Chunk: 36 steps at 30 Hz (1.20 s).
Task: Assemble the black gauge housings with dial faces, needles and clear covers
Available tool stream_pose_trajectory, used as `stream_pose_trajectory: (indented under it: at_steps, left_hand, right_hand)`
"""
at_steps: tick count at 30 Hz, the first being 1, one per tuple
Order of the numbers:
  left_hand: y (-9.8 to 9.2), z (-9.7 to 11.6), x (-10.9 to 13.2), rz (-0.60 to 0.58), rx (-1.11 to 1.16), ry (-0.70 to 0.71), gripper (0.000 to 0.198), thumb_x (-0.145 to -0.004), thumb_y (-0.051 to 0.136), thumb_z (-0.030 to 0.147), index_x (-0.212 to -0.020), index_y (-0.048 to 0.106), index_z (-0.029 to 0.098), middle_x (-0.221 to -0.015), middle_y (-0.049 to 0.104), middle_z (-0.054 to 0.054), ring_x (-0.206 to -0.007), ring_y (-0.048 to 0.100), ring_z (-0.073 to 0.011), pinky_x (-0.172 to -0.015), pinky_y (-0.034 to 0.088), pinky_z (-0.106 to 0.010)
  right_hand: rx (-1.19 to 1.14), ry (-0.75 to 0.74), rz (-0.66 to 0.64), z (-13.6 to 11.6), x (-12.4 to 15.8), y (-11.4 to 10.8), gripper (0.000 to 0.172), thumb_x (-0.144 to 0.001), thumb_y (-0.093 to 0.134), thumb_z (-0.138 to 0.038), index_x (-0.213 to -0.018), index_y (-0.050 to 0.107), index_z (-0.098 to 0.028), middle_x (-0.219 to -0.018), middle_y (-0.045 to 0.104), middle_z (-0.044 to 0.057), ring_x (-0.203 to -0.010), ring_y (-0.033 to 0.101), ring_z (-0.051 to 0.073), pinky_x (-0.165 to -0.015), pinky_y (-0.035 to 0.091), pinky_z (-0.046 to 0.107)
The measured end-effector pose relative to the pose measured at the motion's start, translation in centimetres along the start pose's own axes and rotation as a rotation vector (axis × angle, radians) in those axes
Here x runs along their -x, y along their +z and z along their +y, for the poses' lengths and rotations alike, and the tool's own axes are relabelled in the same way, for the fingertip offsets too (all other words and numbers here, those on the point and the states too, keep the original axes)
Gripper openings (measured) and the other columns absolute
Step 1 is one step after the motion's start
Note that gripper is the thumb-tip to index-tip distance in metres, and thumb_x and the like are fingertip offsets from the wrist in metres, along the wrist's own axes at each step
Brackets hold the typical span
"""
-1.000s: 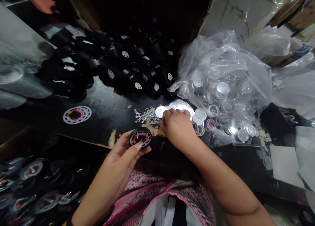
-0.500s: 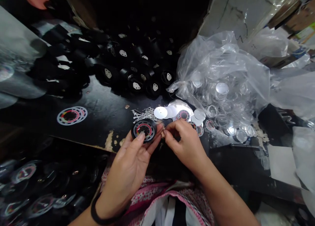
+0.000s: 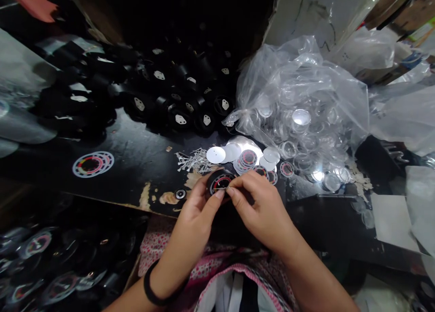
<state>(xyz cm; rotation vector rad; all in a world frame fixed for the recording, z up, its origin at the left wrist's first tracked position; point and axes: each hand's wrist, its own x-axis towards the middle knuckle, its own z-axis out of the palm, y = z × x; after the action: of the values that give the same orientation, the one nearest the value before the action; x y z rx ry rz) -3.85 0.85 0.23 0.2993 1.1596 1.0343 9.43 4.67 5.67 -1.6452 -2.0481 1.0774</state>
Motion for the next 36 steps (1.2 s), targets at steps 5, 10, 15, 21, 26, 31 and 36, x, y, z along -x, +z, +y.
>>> stream_pose_trajectory:
  at_steps: [5,10,15,21,26,31,36]
  left_hand:
    - [-0.1,-0.3,0.4,-0.03,-0.054,0.048,0.034,-0.087,0.069,0.034,-0.121,0.064,0.031,-0.129,0.067,-0.001,-0.124,0.06,-0.0215,-0.111,0.042,-0.033]
    - [0.2,0.5,0.7,-0.001,-0.096,0.097,0.031,-0.083,0.073,0.034,-0.112,0.067,0.028,-0.121,0.071,-0.002,-0.117,0.065,-0.0226,-0.106,0.046,-0.034]
    - [0.3,1.2,1.0,0.095,-0.252,0.178,0.024,-0.077,0.076,0.031,-0.1,0.069,0.026,-0.111,0.073,-0.003,-0.11,0.068,-0.0257,-0.101,0.05,-0.037]
    - [0.0,1.3,1.5,0.124,-0.338,0.219,0.025,-0.076,0.076,0.027,-0.1,0.071,0.028,-0.11,0.074,-0.001,-0.109,0.068,-0.0244,-0.103,0.05,-0.034]
    - [-0.4,0.9,0.8,0.048,-0.201,0.06,0.027,-0.078,0.076,0.038,-0.104,0.071,0.03,-0.109,0.075,0.0,-0.11,0.069,-0.0243,-0.099,0.054,-0.032]
    - [0.0,0.8,-0.4,0.101,0.077,-0.098,0.022,-0.079,0.076,0.036,-0.098,0.072,0.027,-0.11,0.075,-0.002,-0.11,0.069,-0.0253,-0.09,0.06,-0.031]
    - [1.4,0.1,0.1,-0.097,0.256,-0.369,0.022,-0.084,0.073,0.034,-0.097,0.073,0.018,-0.106,0.076,-0.01,-0.1,0.072,-0.0267,-0.086,0.062,-0.037]
  right_hand:
    - [0.001,0.026,0.01,-0.2,0.3,-0.2,0.013,-0.096,0.055,-0.023,-0.084,0.06,-0.019,-0.08,0.063,0.0,-0.077,0.055,0.014,-0.074,0.037,0.031]
    - [-0.073,0.064,0.031,-0.6,0.7,-0.2,0.016,-0.095,0.055,-0.023,-0.08,0.058,-0.02,-0.079,0.063,-0.001,-0.075,0.056,0.014,-0.073,0.038,0.03]
    - [-0.106,0.095,0.009,-0.8,1.1,0.2,0.021,-0.096,0.053,-0.024,-0.075,0.053,-0.02,-0.073,0.061,-0.001,-0.068,0.054,0.013,-0.067,0.039,0.027]
    - [-0.194,0.145,0.003,-0.8,1.3,0.9,0.024,-0.096,0.053,-0.026,-0.073,0.05,-0.02,-0.067,0.055,-0.003,-0.06,0.047,0.01,-0.06,0.036,0.024]
    - [-0.191,0.196,-0.052,-0.7,1.1,-0.1,0.033,-0.092,0.061,-0.032,-0.063,0.05,-0.019,-0.058,0.051,-0.006,-0.054,0.044,0.008,-0.055,0.032,0.023]
    - [0.093,0.17,0.676,1.6,4.7,-5.5,0.024,-0.095,0.058,-0.036,-0.077,0.064,-0.022,-0.071,0.062,-0.001,-0.068,0.057,0.013,-0.068,0.043,0.027]
    - [-0.012,0.383,0.967,9.2,7.5,-9.2,0.016,-0.087,0.057,-0.025,-0.093,0.069,-0.017,-0.091,0.069,0.005,-0.092,0.063,0.019,-0.088,0.046,0.036]
